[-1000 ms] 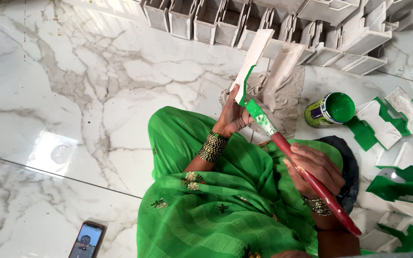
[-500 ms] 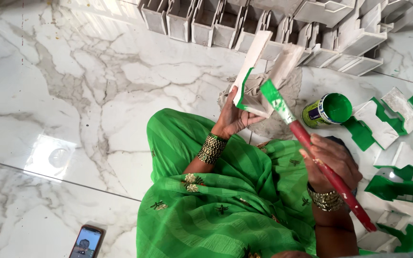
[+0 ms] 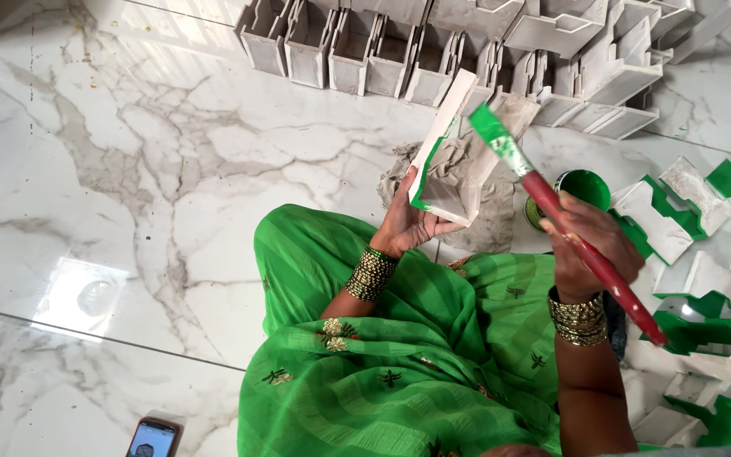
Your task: The person sits on the floor holding a white foam piece in one hand and a paintbrush in the other, dipping the brush into an open can of green paint and brushing green paint onto the edges and surfaces of the foam piece. Many already painted green foam pieces and unpainted white pieces lie on the floor around them as they work through the pieces one at a time.
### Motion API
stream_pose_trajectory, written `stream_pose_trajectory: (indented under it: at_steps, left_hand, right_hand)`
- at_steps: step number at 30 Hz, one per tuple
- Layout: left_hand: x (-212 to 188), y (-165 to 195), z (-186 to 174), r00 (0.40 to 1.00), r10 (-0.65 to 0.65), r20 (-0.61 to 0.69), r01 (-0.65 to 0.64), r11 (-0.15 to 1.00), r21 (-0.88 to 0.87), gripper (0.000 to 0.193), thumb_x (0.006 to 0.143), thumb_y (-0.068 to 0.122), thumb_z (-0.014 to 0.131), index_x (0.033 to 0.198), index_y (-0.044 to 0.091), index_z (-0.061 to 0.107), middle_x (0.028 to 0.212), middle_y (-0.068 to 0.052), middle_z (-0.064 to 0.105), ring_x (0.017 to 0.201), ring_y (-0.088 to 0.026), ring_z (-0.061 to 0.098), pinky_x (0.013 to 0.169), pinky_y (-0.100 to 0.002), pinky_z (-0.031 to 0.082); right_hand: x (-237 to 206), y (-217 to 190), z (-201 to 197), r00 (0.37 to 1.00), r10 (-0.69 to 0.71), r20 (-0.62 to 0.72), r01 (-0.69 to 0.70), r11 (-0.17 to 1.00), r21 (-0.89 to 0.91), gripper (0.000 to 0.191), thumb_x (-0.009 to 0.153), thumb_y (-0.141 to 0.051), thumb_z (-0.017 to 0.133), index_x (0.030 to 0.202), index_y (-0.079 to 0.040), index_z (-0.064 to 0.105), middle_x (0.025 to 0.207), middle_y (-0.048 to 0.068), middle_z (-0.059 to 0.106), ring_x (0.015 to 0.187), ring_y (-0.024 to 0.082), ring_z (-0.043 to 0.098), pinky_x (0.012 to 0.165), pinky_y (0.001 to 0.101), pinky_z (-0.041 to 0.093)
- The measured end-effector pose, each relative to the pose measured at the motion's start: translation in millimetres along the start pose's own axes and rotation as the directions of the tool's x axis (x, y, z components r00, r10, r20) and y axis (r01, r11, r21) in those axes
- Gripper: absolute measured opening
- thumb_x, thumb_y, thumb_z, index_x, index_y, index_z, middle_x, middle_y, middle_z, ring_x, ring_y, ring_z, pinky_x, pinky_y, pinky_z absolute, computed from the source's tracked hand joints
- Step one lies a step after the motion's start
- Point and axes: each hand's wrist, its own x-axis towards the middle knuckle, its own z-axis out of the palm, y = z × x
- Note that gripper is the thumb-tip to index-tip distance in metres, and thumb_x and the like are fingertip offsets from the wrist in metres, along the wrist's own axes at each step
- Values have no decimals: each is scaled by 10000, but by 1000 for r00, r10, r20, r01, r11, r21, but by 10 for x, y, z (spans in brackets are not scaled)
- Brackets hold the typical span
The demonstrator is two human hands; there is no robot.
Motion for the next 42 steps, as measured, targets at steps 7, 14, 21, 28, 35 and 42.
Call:
stream_pose_trajectory:
  at_steps: [7,14,21,28,35,42]
  left_hand:
    - [22,-16,-33,1000,-2,-14,2,1000,-20,824,1021,668,504,1538,43,360,1463,-243,502,1296,-442,579,1005,-607,556]
    - [-1,-1,-44,1000,2,-11,-3,1000,-25,829,1008,665,512,1559,70,343,1483,-232,499,1300,-440,574,1008,-609,551]
    - [37,-42,-62,1000,-14,-13,14,999,-29,848,1009,665,511,1574,59,331,1505,-223,487,1316,-444,563,1037,-616,535]
    - [66,-7,-113,1000,18,7,-18,999,-30,853,1014,671,490,1591,70,310,1530,-228,465,1332,-451,548,1055,-616,516]
    - [54,-10,-80,999,12,34,-9,997,-72,858,1036,674,464,1609,59,294,1547,-244,454,1345,-454,542,1053,-611,519]
    - [29,-10,-79,999,29,28,-28,999,-36,842,1029,680,455,1595,75,305,1532,-229,467,1343,-435,544,1049,-607,520]
  right_hand:
    - [4,-54,9,992,17,126,-21,999,29,286,858,32,884,998,29,634,1049,216,737,1015,355,761,899,414,650]
    - [-49,-60,-31,997,75,-10,-75,996,40,306,918,26,884,1067,29,617,1109,225,733,1058,328,764,959,408,651]
    - [-41,-34,36,985,136,107,-141,989,36,262,909,14,882,1029,37,650,1058,220,740,1015,339,763,929,409,635]
    - [-93,2,-80,997,63,-40,-61,997,50,310,908,-63,892,1039,37,628,1066,213,737,1000,339,762,901,408,644]
    - [-79,24,-36,988,151,-38,-136,955,263,246,889,-149,842,956,-5,654,1148,226,700,1060,322,714,854,384,648]
    - [107,-136,4,990,-75,123,57,988,143,172,838,28,854,836,-66,710,1040,151,734,986,273,725,825,340,623]
